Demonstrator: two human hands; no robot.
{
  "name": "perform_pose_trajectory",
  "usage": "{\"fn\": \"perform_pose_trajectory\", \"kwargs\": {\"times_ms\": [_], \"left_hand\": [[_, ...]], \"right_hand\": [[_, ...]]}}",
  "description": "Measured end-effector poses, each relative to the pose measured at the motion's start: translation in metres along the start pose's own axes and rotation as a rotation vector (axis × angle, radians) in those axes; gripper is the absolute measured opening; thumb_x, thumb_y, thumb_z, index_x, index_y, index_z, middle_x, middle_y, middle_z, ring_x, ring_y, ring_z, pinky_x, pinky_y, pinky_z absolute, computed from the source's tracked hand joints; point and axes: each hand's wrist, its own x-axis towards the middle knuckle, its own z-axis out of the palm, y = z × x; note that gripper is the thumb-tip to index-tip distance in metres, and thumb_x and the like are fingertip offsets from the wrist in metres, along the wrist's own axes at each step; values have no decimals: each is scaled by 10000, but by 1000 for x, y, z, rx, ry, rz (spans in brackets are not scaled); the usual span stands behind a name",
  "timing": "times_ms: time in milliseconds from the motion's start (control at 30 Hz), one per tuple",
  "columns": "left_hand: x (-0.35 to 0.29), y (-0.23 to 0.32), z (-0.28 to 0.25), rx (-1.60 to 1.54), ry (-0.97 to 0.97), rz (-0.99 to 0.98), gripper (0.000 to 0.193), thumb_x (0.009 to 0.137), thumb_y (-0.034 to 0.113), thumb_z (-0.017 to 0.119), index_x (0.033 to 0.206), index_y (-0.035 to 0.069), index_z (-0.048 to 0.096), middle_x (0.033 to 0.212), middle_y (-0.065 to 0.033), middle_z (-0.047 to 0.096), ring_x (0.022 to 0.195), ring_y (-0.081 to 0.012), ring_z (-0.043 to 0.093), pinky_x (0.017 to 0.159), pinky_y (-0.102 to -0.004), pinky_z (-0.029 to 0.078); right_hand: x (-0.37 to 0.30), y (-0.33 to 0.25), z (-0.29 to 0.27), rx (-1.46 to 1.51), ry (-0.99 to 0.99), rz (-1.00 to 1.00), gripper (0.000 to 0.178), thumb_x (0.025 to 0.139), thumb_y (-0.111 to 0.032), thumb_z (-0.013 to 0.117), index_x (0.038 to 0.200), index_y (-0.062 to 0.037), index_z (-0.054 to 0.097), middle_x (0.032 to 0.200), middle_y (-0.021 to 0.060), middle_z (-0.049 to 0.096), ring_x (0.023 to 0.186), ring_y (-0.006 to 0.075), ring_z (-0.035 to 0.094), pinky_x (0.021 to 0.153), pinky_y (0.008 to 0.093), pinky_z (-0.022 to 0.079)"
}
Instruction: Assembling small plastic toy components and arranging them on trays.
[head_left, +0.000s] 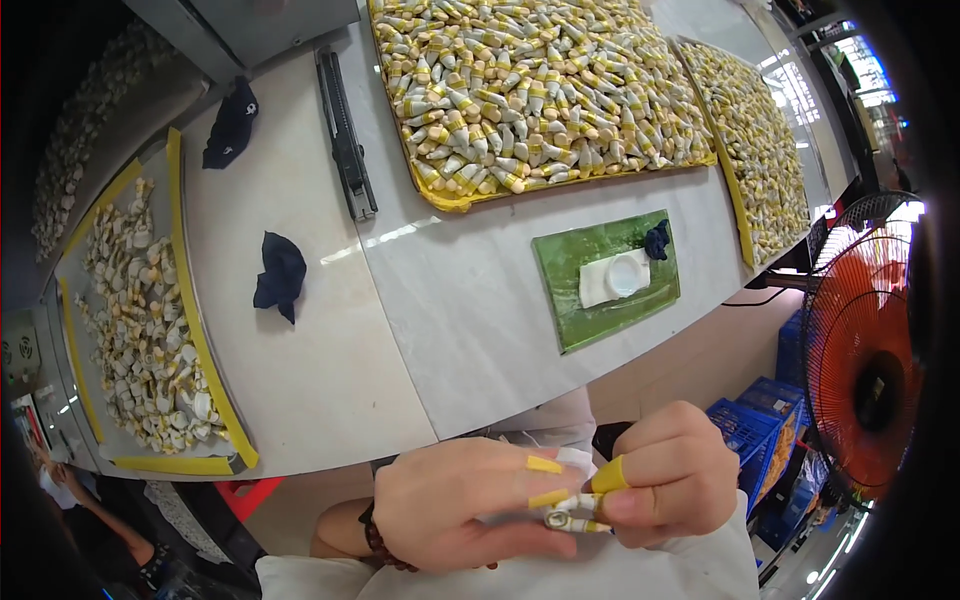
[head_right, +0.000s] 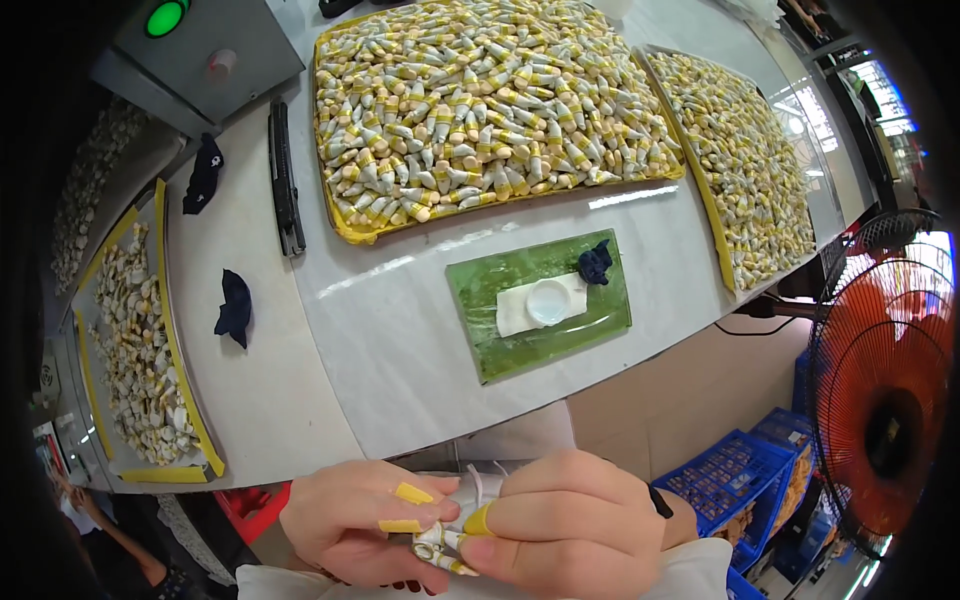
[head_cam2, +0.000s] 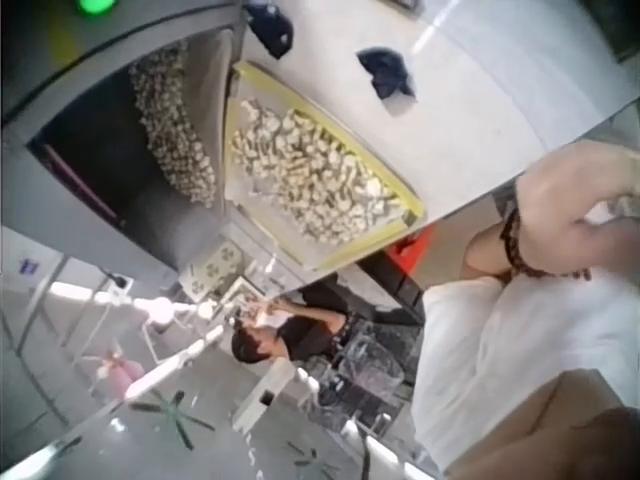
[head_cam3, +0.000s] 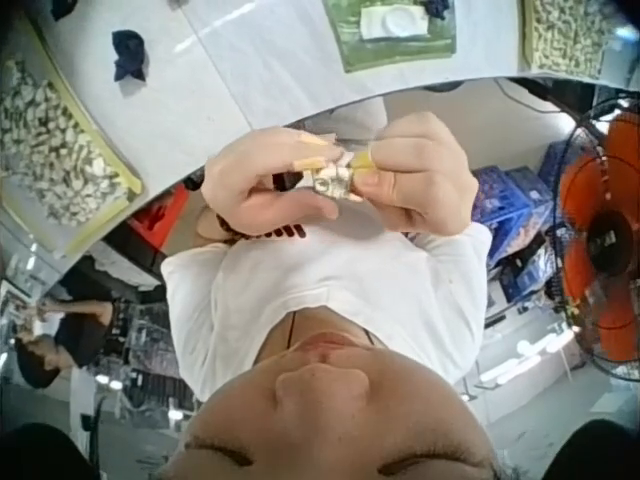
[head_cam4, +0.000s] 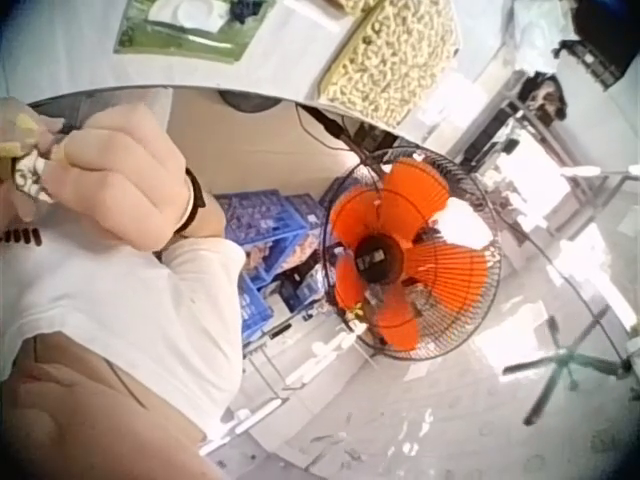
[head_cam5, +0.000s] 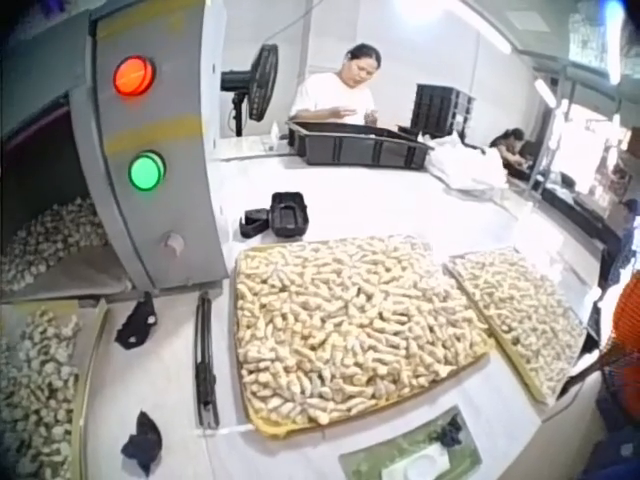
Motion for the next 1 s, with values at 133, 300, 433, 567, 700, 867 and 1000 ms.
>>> {"fn": "perform_pose_trajectory", "kwargs": {"times_ms": [133,300,433,567,700,867,1000], "left_hand": [[-3,-7,6,-11,123,157,406,726,257,716,1033,22,590,892,-128,616,791,-286,595,718,-313,483],[-7,0,16,-204,394,49,372,673,182,767,964,-1,625,887,-103,643,788,-222,625,708,-271,483],[-7,-4,24,-394,475,-31,440,644,299,775,836,-53,595,773,-158,631,706,-229,647,630,-325,531],[-8,-10,24,-420,485,93,429,680,271,764,895,-54,582,788,-157,624,712,-228,633,677,-341,525],[-3,-15,15,-326,328,261,369,663,104,765,988,-2,626,859,-141,645,775,-232,641,701,-275,499],[-6,-5,15,59,429,315,388,608,85,791,960,19,643,846,-118,641,758,-239,641,623,-279,517],[-4,-4,15,76,472,349,398,582,58,799,949,33,648,862,-110,640,742,-240,642,572,-262,525]], "right_hand": [[-4,-1,8,-103,55,-30,276,632,15,664,874,-53,552,773,68,586,578,165,503,456,237,394],[-6,4,12,-140,116,-173,200,679,-67,695,827,-42,563,808,86,584,628,177,494,485,236,409],[-6,4,12,-173,92,-189,197,690,-79,689,834,-36,561,804,86,584,637,180,492,486,233,410],[-3,0,12,-203,91,-149,205,670,-41,679,845,-45,572,804,77,585,626,173,498,494,233,416],[-1,-4,9,-78,49,13,261,613,30,642,851,-58,580,801,69,587,611,169,503,500,232,419],[0,-3,5,19,25,48,296,572,56,628,843,-55,575,792,67,580,602,178,508,499,248,424],[-1,-1,5,145,-5,59,289,572,53,634,836,-47,577,804,68,577,630,196,521,516,269,440]]}}
